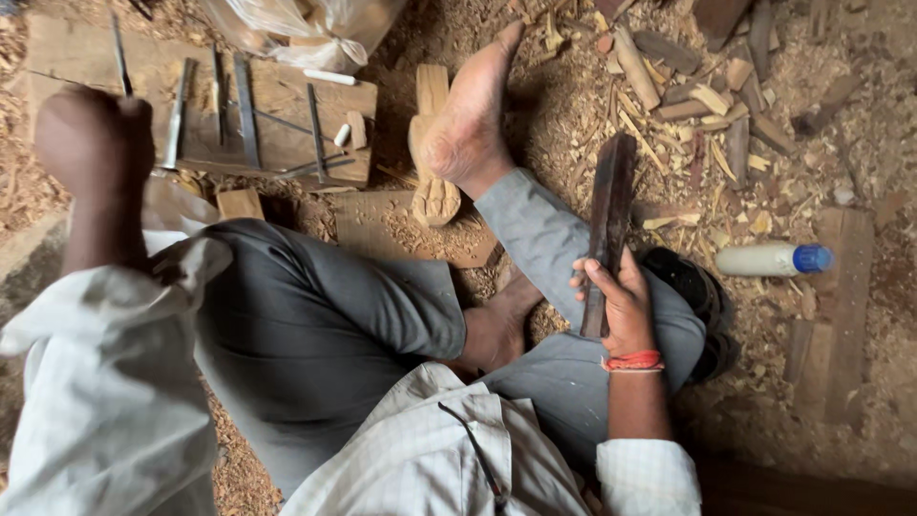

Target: The person sits on the floor and carves a small wooden object using a chisel and a wooden mallet. They repeatedly strike the chisel to shape the wood, occasionally adjusting the piece and the tool.

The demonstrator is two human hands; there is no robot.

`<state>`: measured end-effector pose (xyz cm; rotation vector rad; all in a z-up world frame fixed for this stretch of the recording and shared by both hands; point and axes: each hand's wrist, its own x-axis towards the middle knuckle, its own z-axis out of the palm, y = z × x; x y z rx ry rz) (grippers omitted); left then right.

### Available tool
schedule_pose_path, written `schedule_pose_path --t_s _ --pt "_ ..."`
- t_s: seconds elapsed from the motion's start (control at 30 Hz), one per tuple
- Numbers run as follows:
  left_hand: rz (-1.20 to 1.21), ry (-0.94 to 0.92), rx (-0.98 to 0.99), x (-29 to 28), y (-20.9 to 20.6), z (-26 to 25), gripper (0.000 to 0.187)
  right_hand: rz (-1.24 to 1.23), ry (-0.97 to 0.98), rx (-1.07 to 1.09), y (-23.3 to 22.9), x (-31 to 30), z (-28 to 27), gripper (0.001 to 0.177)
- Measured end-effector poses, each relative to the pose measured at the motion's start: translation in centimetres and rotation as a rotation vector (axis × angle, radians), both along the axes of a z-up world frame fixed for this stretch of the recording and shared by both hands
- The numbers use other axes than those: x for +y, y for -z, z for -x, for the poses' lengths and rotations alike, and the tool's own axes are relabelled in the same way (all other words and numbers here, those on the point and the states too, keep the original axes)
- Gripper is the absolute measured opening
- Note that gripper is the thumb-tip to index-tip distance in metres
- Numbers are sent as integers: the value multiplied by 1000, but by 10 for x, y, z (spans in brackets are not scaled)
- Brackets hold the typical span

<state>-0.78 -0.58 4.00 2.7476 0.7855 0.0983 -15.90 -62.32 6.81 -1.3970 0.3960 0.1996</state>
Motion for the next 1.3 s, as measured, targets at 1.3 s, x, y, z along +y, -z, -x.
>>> schedule_pose_path --t_s 1.3 --pt "803 136 -358 -331 69 89 17 919 -642 -915 -134 102 -91 54"
